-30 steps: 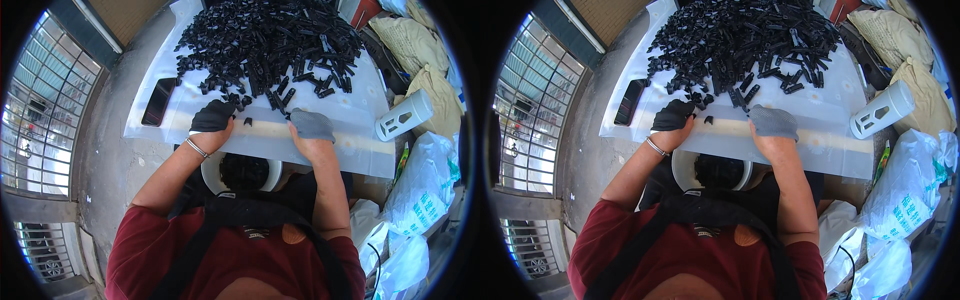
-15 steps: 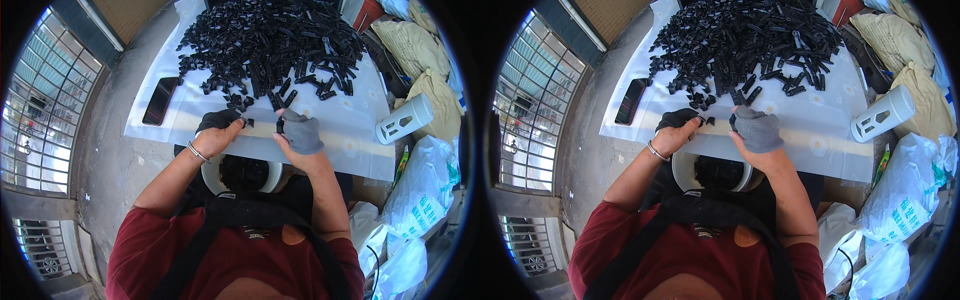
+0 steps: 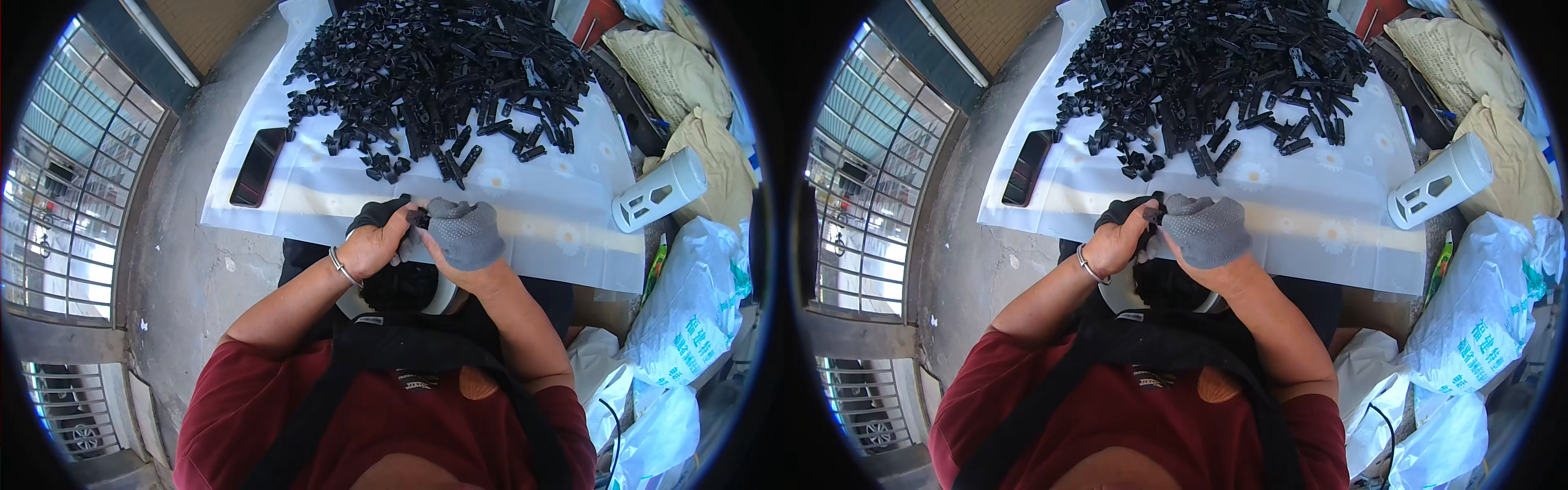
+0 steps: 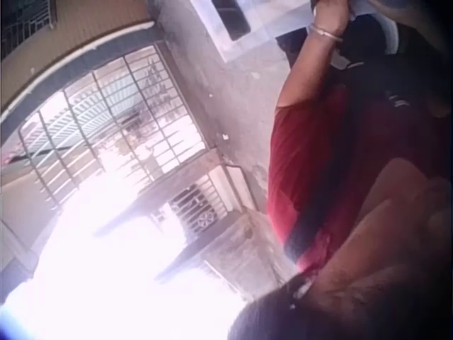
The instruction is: Sorting small black plastic components from a pile into a container.
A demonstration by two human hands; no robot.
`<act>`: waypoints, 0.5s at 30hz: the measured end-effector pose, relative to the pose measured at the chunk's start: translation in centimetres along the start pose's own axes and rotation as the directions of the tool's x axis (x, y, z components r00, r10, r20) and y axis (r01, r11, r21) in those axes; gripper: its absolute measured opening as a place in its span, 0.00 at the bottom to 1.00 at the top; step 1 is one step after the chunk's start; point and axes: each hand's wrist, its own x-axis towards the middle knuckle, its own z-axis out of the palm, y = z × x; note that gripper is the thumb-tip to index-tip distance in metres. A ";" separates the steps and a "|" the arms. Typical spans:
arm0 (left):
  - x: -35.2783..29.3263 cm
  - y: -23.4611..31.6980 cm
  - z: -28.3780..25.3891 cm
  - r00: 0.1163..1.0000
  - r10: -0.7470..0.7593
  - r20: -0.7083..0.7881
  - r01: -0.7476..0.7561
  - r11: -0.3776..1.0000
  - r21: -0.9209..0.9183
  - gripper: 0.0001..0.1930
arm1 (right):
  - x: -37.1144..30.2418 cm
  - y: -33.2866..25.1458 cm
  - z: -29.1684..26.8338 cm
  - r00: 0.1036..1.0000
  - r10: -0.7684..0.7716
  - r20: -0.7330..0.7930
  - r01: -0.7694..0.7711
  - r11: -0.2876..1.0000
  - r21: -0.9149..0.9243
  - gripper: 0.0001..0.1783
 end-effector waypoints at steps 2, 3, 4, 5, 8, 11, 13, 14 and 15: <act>-0.1 -0.3 0.2 0.999 0.044 -0.028 -0.044 0.999 0.027 0.21 | 0.0 0.0 -0.2 0.998 -0.029 -0.064 0.034 0.997 0.076 0.13; -0.2 0.3 0.2 0.995 0.089 -0.054 -0.086 0.995 0.055 0.21 | 0.0 0.0 -0.3 0.990 -0.052 -0.129 0.071 0.986 0.150 0.13; -0.2 0.7 0.0 0.995 0.089 -0.055 -0.086 0.995 0.055 0.21 | 0.0 0.0 -0.5 0.990 -0.053 -0.129 0.072 0.986 0.150 0.13; -0.3 1.0 -0.5 0.998 -0.047 -0.052 0.049 0.998 0.035 0.22 | -0.1 0.2 -0.8 0.986 -0.002 -0.166 0.035 0.980 0.196 0.11; -0.2 0.6 -1.0 0.994 -0.076 -0.083 0.081 0.995 0.058 0.23 | -0.7 0.7 -1.2 0.984 0.000 -0.175 0.028 0.987 0.156 0.11; -0.3 0.5 -1.0 0.996 0.000 -0.094 0.011 0.993 0.119 0.23 | -0.9 0.8 -0.6 0.980 -0.057 -0.191 0.073 0.994 0.076 0.11; -0.3 0.8 -0.9 0.996 -0.024 -0.082 0.035 0.991 0.127 0.23 | -0.7 0.6 -0.5 0.970 -0.079 -0.231 0.099 0.992 0.077 0.12; -0.4 0.9 -0.8 0.995 0.022 -0.094 -0.005 0.984 0.176 0.22 | -0.6 0.5 -0.8 0.981 -0.080 -0.178 0.089 0.995 0.044 0.11; -0.5 1.0 -0.8 0.992 0.069 -0.105 -0.044 0.973 0.225 0.21 | -0.5 0.2 -1.0 0.989 -0.080 -0.125 0.082 0.997 0.011 0.10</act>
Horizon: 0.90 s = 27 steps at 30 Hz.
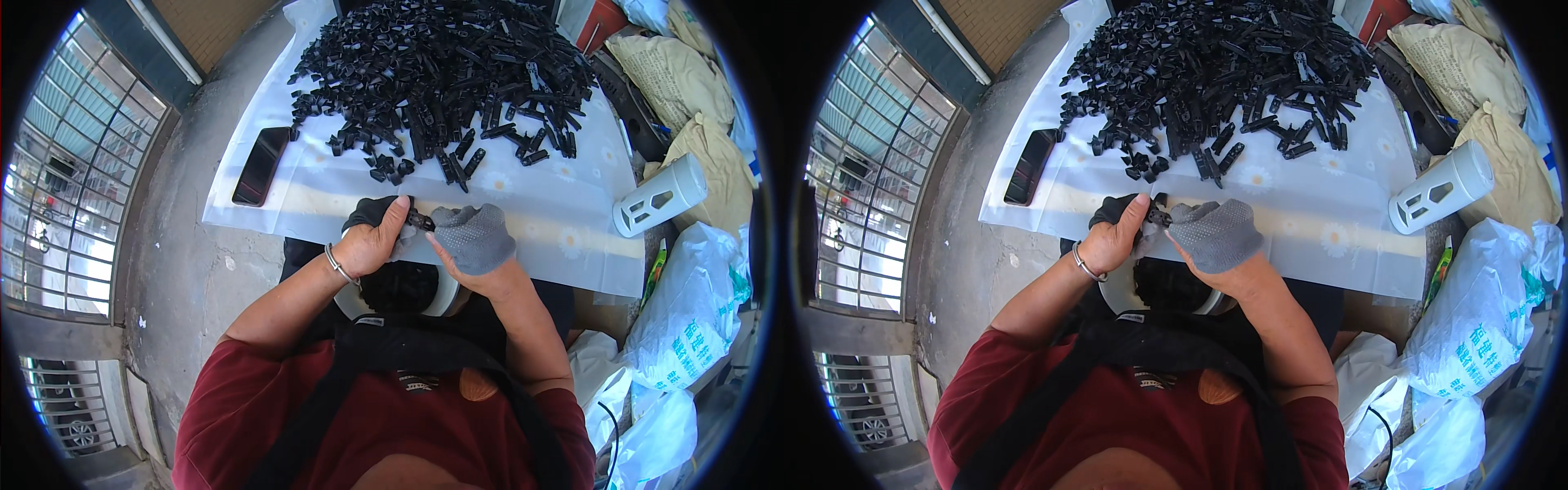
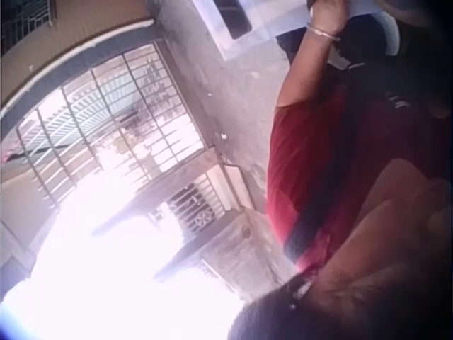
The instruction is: Sorting small black plastic components from a pile into a container.
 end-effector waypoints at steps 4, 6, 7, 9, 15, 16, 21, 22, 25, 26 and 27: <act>-0.3 -0.9 1.2 0.973 0.207 -0.103 -0.203 0.978 0.047 0.18 | 0.5 -1.6 0.4 0.983 0.020 0.185 0.014 0.983 -0.182 0.10; -0.7 -1.4 1.5 0.950 0.281 -0.134 -0.254 0.949 0.189 0.15 | -0.2 -1.4 2.1 0.996 -0.054 0.068 0.063 0.988 -0.141 0.10; -0.9 -0.9 1.0 0.982 0.181 -0.058 -0.167 0.969 0.182 0.15 | -0.2 -1.4 2.4 0.997 -0.050 0.066 0.059 0.988 -0.143 0.10; -1.1 -1.1 -0.5 0.985 0.170 0.041 -0.175 0.946 0.274 0.15 | 0.1 -1.5 2.5 0.997 -0.072 -0.039 0.077 0.987 0.138 0.11; -0.2 -0.4 -3.6 0.959 0.130 0.253 -0.270 0.694 0.667 0.13 | 1.2 3.2 0.6 0.942 0.328 0.076 -0.318 0.941 -0.119 0.10; 0.2 -0.6 -3.1 0.958 0.133 0.253 -0.272 0.693 0.667 0.13 | 1.5 4.2 1.2 0.942 0.328 0.073 -0.318 0.940 -0.121 0.10; 2.6 -1.6 -0.2 0.885 0.442 0.146 -0.400 0.561 0.724 0.11 | 2.5 4.6 2.3 0.975 0.198 0.100 -0.159 0.938 -0.307 0.16; 2.9 -1.5 0.0 0.903 0.376 0.211 -0.393 0.519 0.759 0.12 | 2.6 4.6 2.3 0.974 0.200 0.103 -0.160 0.938 -0.306 0.16; 3.7 -3.2 0.0 0.856 0.484 0.182 -0.442 0.500 0.745 0.10 | 3.1 4.5 1.9 0.982 0.160 0.104 -0.124 0.951 -0.284 0.13; 3.7 -3.6 -0.2 0.833 0.528 0.164 -0.457 0.490 0.742 0.10 | 3.3 4.5 1.8 0.985 0.160 0.072 -0.131 0.943 -0.306 0.11; 3.7 -3.7 -0.4 0.832 0.530 0.166 -0.459 0.488 0.743 0.10 | 3.5 4.5 1.7 0.987 0.159 0.037 -0.138 0.934 -0.329 0.09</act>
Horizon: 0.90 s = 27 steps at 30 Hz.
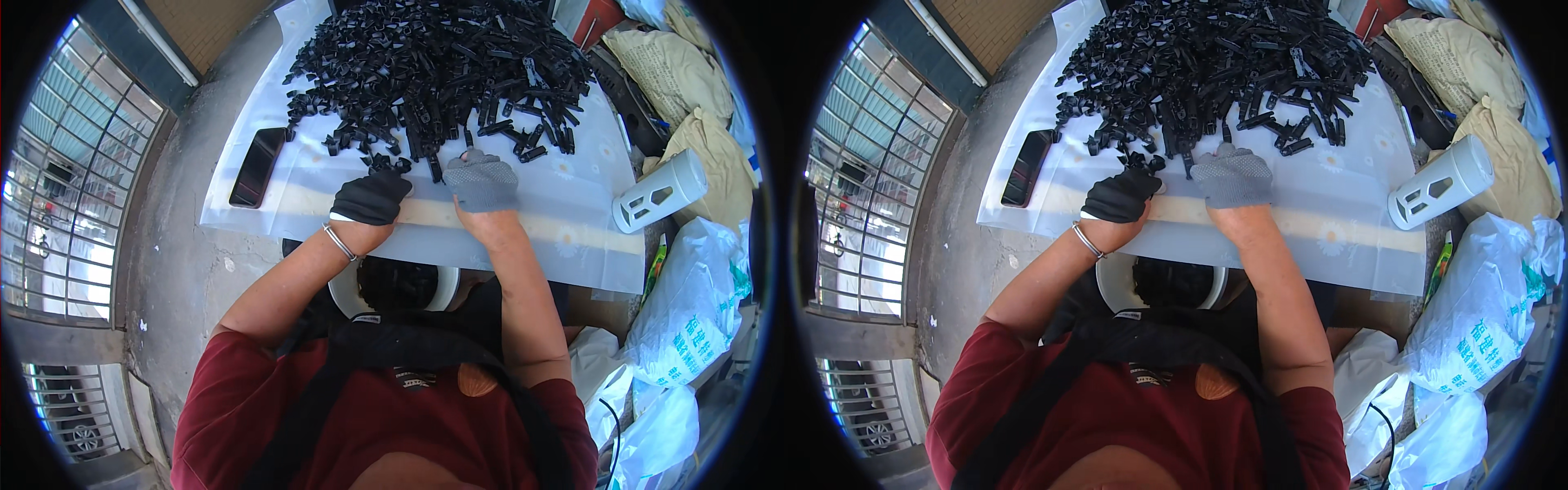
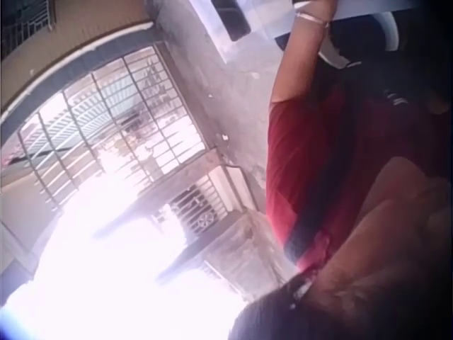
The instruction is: Sorting small black plastic components from a pile into a container.
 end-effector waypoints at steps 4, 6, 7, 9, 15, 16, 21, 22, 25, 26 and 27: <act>-0.5 -0.2 -0.7 0.997 -0.078 -0.016 0.074 0.985 -0.155 0.10 | 0.4 1.0 1.3 0.990 -0.064 -0.122 0.061 0.998 -0.031 0.08; -0.7 -0.2 -1.1 0.994 -0.107 -0.008 0.103 0.974 -0.202 0.10 | 0.8 0.9 2.1 0.990 0.097 -0.101 -0.097 0.995 0.000 0.06; -0.8 -0.1 -1.4 0.980 -0.193 0.054 0.200 0.944 -0.262 0.10 | 0.9 0.8 1.8 0.990 0.093 -0.104 -0.093 0.996 0.004 0.06; -0.9 0.1 -1.9 0.956 -0.271 0.116 0.294 0.902 -0.314 0.10 | 1.0 0.5 0.4 0.998 -0.024 -0.060 0.019 0.996 -0.091 0.06; -1.5 -0.3 -2.5 0.920 -0.307 0.244 0.362 0.904 -0.228 0.10 | -0.6 -0.2 0.1 0.994 -0.106 0.038 0.105 0.994 0.019 0.08; -1.7 -0.4 -2.4 0.936 -0.295 0.194 0.338 0.906 -0.255 0.10 | -0.7 -0.1 0.2 0.994 -0.106 0.039 0.105 0.994 0.018 0.08; -1.4 -0.4 -2.9 0.909 -0.360 0.209 0.412 0.848 -0.334 0.15 | -0.9 0.8 0.4 0.995 -0.095 0.042 0.095 0.995 -0.006 0.08; -1.4 -0.4 -3.0 0.880 -0.404 0.248 0.472 0.792 -0.387 0.17 | -1.0 0.4 0.1 0.994 -0.095 0.044 0.096 0.995 -0.005 0.08; -1.1 -0.1 -3.3 0.856 -0.414 0.309 0.515 0.726 -0.456 0.22 | -2.0 -1.5 -0.7 0.998 0.067 0.009 -0.066 0.943 0.328 0.11; -0.9 0.0 -3.5 0.864 -0.383 0.327 0.501 0.721 -0.478 0.25 | -2.2 -1.8 -0.5 1.000 0.014 -0.021 -0.001 0.849 0.528 0.12; -0.7 0.2 -4.0 0.863 -0.383 0.329 0.502 0.722 -0.476 0.25 | -2.5 -2.4 -0.4 0.998 -0.030 -0.060 0.063 0.709 0.702 0.13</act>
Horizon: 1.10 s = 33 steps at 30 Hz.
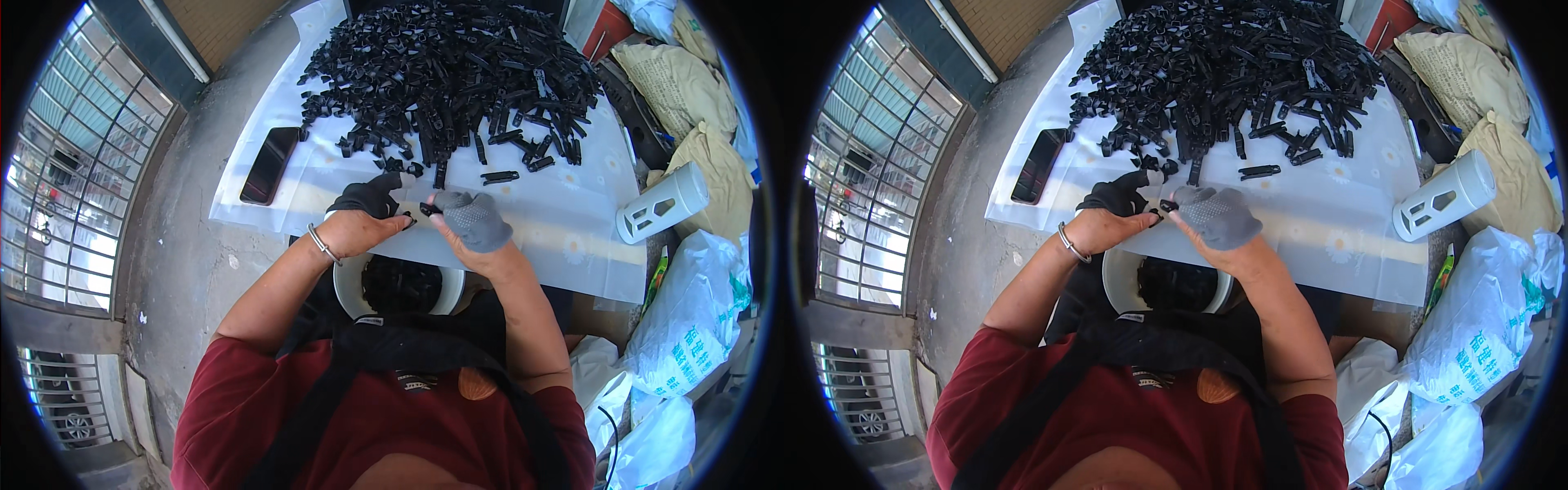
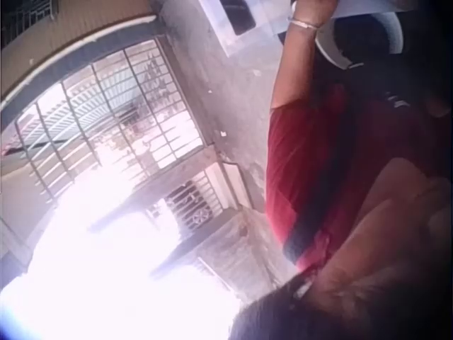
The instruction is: Sorting small black plastic components from a pile into a container.
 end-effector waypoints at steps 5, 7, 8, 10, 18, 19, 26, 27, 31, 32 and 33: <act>-0.5 -0.9 1.0 0.980 0.200 -0.014 -0.198 0.957 -0.210 0.22 | 0.2 -1.6 0.3 0.966 -0.032 0.256 0.068 0.989 -0.133 0.14; -1.0 0.4 0.6 0.993 0.033 0.113 0.013 0.924 -0.382 0.20 | -0.2 -2.4 -0.2 0.980 0.056 0.192 -0.022 0.984 -0.174 0.15; -1.4 0.9 0.6 0.958 -0.113 0.263 0.237 0.827 -0.510 0.20 | -0.3 -2.2 0.0 0.980 0.059 0.190 -0.025 0.984 -0.176 0.15; -2.3 0.1 2.2 0.948 -0.195 0.252 0.309 0.755 -0.578 0.22 | -0.5 -1.9 0.7 0.986 -0.004 0.164 0.050 0.960 -0.274 0.16; -2.1 -0.2 2.0 0.980 -0.187 0.060 0.189 0.820 -0.540 0.22 | -0.6 -2.4 -0.8 0.985 0.117 0.125 -0.090 0.975 -0.203 0.16; -2.0 0.1 1.8 0.980 -0.189 0.060 0.191 0.820 -0.540 0.22 | -0.6 -2.5 -1.0 0.966 0.185 0.181 -0.136 0.957 -0.256 0.16; -1.7 1.3 0.9 0.996 -0.070 0.059 0.085 0.944 -0.319 0.20 | -0.3 -3.4 -0.9 0.975 0.117 0.190 -0.035 0.921 -0.389 0.12; -1.6 1.3 1.0 1.000 0.005 0.010 -0.003 0.975 -0.224 0.19 | -0.3 -3.2 -0.5 0.974 0.050 0.222 0.069 0.864 -0.499 0.09; -1.5 1.3 1.3 0.981 0.162 -0.106 -0.169 0.984 -0.063 0.17 | -0.6 -2.6 1.2 0.967 -0.249 0.060 0.248 0.853 -0.460 0.07; -1.8 1.6 1.0 0.988 0.136 -0.075 -0.140 0.988 -0.059 0.16 | -0.7 -2.5 1.5 0.967 -0.248 0.060 0.247 0.853 -0.460 0.07; -2.0 1.7 0.9 0.993 0.107 -0.046 -0.110 0.993 -0.053 0.15 | -0.7 -2.5 1.7 0.963 -0.265 0.053 0.260 0.855 -0.449 0.06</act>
